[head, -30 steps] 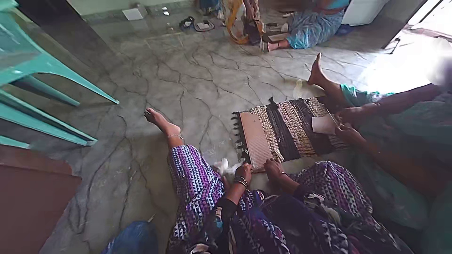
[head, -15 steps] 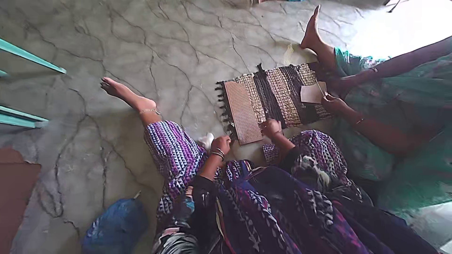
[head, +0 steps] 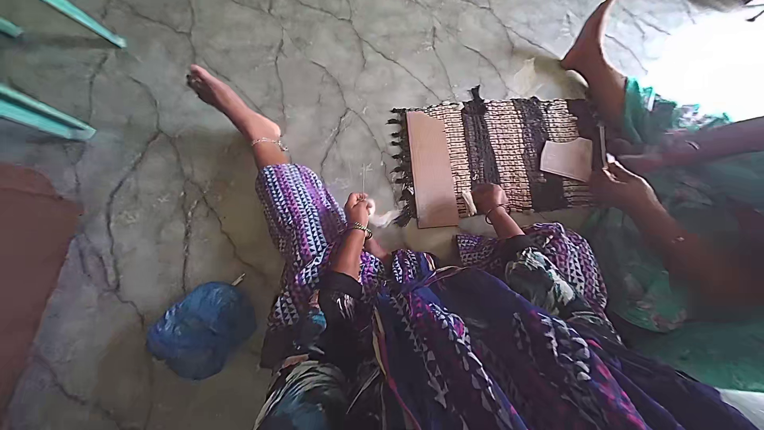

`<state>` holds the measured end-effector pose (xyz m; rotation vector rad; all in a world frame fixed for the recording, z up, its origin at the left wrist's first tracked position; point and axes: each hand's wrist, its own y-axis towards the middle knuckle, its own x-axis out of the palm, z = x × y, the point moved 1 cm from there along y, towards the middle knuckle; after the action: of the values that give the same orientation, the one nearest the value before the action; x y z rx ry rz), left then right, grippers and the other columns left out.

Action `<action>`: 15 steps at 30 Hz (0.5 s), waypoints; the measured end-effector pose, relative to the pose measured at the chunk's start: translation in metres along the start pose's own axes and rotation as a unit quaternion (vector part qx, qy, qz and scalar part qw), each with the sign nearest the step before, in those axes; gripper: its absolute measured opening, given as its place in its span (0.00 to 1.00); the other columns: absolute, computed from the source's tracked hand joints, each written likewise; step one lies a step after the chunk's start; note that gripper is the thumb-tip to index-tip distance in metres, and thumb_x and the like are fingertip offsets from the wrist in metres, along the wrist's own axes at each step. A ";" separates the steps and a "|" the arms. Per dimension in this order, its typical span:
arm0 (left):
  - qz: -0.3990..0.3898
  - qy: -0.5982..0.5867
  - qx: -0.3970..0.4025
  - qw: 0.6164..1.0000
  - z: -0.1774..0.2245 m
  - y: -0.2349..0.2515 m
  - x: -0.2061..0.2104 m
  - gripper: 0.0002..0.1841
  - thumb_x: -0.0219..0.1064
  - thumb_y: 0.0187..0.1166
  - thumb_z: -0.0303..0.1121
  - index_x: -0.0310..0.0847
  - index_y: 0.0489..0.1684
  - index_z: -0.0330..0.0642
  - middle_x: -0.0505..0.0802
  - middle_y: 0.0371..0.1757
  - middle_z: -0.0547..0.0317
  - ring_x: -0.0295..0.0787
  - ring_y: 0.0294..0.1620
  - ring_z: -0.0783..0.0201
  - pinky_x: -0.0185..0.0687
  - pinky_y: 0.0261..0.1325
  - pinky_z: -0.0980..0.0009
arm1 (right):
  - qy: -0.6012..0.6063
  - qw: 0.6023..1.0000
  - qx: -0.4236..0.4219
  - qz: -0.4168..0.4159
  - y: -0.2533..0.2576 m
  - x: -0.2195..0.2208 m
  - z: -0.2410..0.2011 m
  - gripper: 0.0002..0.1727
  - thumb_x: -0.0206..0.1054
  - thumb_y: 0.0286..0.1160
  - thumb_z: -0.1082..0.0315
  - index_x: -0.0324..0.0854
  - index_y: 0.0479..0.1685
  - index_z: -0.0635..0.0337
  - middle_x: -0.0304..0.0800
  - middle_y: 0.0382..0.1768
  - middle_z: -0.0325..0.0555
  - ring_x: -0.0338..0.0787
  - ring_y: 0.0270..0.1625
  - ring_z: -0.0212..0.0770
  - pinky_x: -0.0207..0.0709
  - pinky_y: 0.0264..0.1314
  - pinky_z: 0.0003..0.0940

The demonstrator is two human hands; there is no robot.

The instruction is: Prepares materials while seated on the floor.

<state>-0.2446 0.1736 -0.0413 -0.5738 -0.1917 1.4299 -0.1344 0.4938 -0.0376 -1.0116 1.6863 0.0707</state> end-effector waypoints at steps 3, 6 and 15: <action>0.008 0.013 0.033 0.999 -0.003 0.010 -0.007 0.16 0.49 0.87 0.21 0.76 0.65 0.24 0.84 0.44 0.43 0.75 0.40 0.59 0.73 0.48 0.62 | 0.003 0.993 -0.117 -0.023 -0.022 0.024 -0.040 0.16 0.69 0.81 0.62 0.90 0.59 0.62 0.93 0.56 0.62 0.90 0.61 0.67 0.73 0.66 0.72; -0.053 0.109 0.036 0.992 -0.003 0.011 -0.004 0.15 0.56 0.83 0.21 0.83 0.62 0.27 0.90 0.57 0.31 0.85 0.60 0.42 0.75 0.67 0.45 | -0.030 0.956 -0.250 -0.151 -0.044 0.068 -0.082 0.21 0.73 0.77 0.67 0.85 0.68 0.62 0.86 0.67 0.63 0.86 0.68 0.64 0.75 0.72 0.64; -0.202 0.389 0.036 0.898 -0.020 0.009 0.003 0.23 0.72 0.77 0.30 0.84 0.72 0.39 0.90 0.67 0.35 0.84 0.72 0.36 0.73 0.76 0.35 | -0.145 0.941 -0.161 -0.261 -0.223 -0.078 -0.221 0.16 0.55 0.88 0.77 0.78 0.65 0.80 0.83 0.69 0.66 0.79 0.74 0.51 0.65 0.79 0.37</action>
<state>-0.2430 0.1718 -0.0632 -0.9403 0.3636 0.7212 -0.1582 0.2841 0.2069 -1.5845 1.1167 0.1430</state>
